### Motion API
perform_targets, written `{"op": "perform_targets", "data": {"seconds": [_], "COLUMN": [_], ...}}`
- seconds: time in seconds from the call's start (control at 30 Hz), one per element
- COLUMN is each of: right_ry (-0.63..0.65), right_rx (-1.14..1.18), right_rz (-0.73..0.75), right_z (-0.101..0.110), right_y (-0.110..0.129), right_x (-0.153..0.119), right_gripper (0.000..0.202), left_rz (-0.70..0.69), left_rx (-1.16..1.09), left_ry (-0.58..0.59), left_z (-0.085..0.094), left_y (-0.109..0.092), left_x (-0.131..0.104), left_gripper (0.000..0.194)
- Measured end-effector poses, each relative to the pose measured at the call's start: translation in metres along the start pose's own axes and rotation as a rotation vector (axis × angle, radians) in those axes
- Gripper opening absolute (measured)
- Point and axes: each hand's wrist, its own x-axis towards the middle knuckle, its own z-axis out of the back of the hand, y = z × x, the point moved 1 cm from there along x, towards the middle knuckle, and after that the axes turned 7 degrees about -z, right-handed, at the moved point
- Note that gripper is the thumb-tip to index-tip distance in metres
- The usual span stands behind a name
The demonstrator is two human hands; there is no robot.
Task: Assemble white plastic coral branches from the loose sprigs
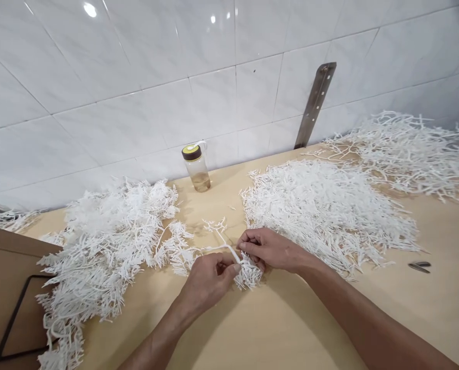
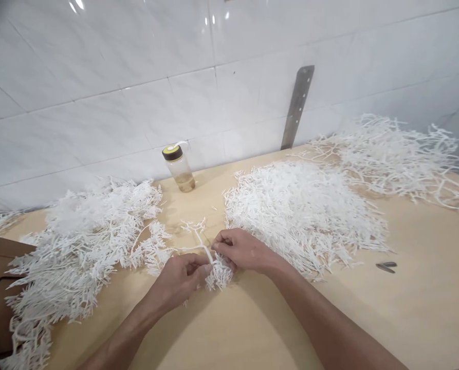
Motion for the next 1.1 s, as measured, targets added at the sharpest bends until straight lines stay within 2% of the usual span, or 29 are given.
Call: {"op": "perform_targets", "data": {"seconds": [0.13,0.23,0.33,0.47,0.53,0.7,0.87,0.97,1.1], "right_ry": [0.071,0.092,0.060,-0.074,-0.054,0.085,0.137,0.118,-0.016], "right_rx": [0.175,0.278,0.302,0.168,0.127,0.068,0.097,0.173,0.248], "right_rz": [0.032,0.077,0.078,0.025,0.010,0.011,0.019,0.029,0.050], "right_z": [0.001,-0.001,-0.001,0.001,0.001,-0.003,-0.005,-0.006,-0.005], "right_y": [0.001,0.006,0.010,0.011,0.011,0.010,0.009,0.010,0.009], "right_x": [0.001,-0.001,-0.002,-0.001,-0.002,-0.006,-0.006,-0.004,0.000], "right_gripper": [0.029,0.027,0.025,0.028,0.032,0.042,0.040,0.036,0.033], "left_rz": [0.139,0.202,0.172,0.086,0.058,0.026,0.025,0.043,0.062], "left_rx": [-0.273,-0.402,-0.469,-0.567,-0.611,-0.678,-0.714,-0.742,-0.759], "left_ry": [0.069,0.001,-0.103,-0.181,-0.219,-0.257,-0.269,-0.286,-0.304], "left_z": [-0.005,-0.009,-0.009,-0.005,-0.002,-0.002,-0.003,-0.004,-0.004], "left_y": [-0.005,-0.005,-0.001,0.000,-0.001,0.002,0.008,0.011,0.010], "left_x": [0.003,0.006,0.007,0.005,0.002,-0.001,0.002,0.003,0.003], "left_gripper": [0.038,0.042,0.039,0.034,0.033,0.032,0.033,0.034,0.033]}}
